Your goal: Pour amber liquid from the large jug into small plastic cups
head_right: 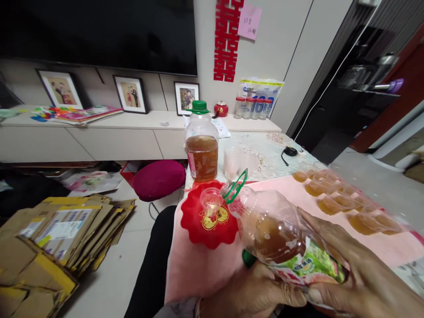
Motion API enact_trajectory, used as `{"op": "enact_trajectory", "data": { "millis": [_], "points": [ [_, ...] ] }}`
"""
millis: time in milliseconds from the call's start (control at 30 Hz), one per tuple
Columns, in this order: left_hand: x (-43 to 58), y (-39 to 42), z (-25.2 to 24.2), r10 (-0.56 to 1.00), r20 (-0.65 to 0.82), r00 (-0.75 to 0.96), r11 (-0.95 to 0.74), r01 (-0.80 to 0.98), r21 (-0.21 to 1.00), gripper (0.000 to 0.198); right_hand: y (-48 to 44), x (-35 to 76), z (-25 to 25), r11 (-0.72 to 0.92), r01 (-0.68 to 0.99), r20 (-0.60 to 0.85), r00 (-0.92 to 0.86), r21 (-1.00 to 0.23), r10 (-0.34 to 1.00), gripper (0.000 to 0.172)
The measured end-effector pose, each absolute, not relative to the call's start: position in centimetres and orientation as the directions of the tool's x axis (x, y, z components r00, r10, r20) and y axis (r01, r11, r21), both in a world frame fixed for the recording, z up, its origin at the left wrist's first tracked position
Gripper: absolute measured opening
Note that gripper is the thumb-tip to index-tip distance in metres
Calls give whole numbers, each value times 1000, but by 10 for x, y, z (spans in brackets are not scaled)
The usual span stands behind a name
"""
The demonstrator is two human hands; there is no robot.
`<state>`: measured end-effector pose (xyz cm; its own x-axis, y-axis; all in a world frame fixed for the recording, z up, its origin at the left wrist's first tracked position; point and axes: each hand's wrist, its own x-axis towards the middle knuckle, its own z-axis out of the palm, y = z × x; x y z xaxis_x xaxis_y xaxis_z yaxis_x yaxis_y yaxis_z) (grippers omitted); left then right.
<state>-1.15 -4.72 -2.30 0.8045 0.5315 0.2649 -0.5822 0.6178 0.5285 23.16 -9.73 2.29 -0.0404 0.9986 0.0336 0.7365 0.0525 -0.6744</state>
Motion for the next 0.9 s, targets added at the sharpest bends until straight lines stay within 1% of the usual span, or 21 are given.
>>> {"op": "enact_trajectory", "data": {
  "millis": [67, 167, 233, 367, 467, 567, 667, 733, 833, 900],
  "points": [
    [-14, -42, -24, 506, 223, 833, 662, -541, 519, 87, -97, 227, 19, 51, 730, 32, -40, -681, 999, 110],
    [-18, -36, -19, 450, 209, 869, 720, -491, 491, 96, -91, 214, 22, 101, 727, 119, -26, -679, 993, 109],
    [-19, -33, -17, 433, 222, 874, 732, -484, 479, 96, -86, 207, 27, 134, 719, 152, -39, -682, 988, 109],
    [-17, -30, -20, 448, 192, 873, 734, -482, 478, 96, -81, 206, 30, 116, 691, 114, -48, -714, 992, 111],
    [-15, -27, -22, 432, 171, 886, 735, -455, 502, 90, -79, 208, 32, 121, 722, 130, -43, -681, 991, 112],
    [-14, -25, -22, 430, 163, 888, 735, -449, 508, 88, -75, 201, 36, 156, 745, 185, -45, -648, 982, 105],
    [-15, -25, -22, 455, 199, 868, 705, -488, 514, 84, -72, 192, 40, 215, 731, 265, -48, -648, 963, 99],
    [-18, -26, -18, 469, 211, 858, 679, -503, 535, 78, -72, 190, 38, 235, 726, 296, -45, -646, 954, 101],
    [-28, -27, -2, 491, 230, 840, 629, -525, 574, 69, -76, 190, 32, 239, 728, 299, -49, -643, 953, 104],
    [-38, -26, 14, 485, 225, 845, 576, -502, 645, 66, -79, 191, 29, 232, 735, 297, -44, -637, 954, 108]
  ]
}}
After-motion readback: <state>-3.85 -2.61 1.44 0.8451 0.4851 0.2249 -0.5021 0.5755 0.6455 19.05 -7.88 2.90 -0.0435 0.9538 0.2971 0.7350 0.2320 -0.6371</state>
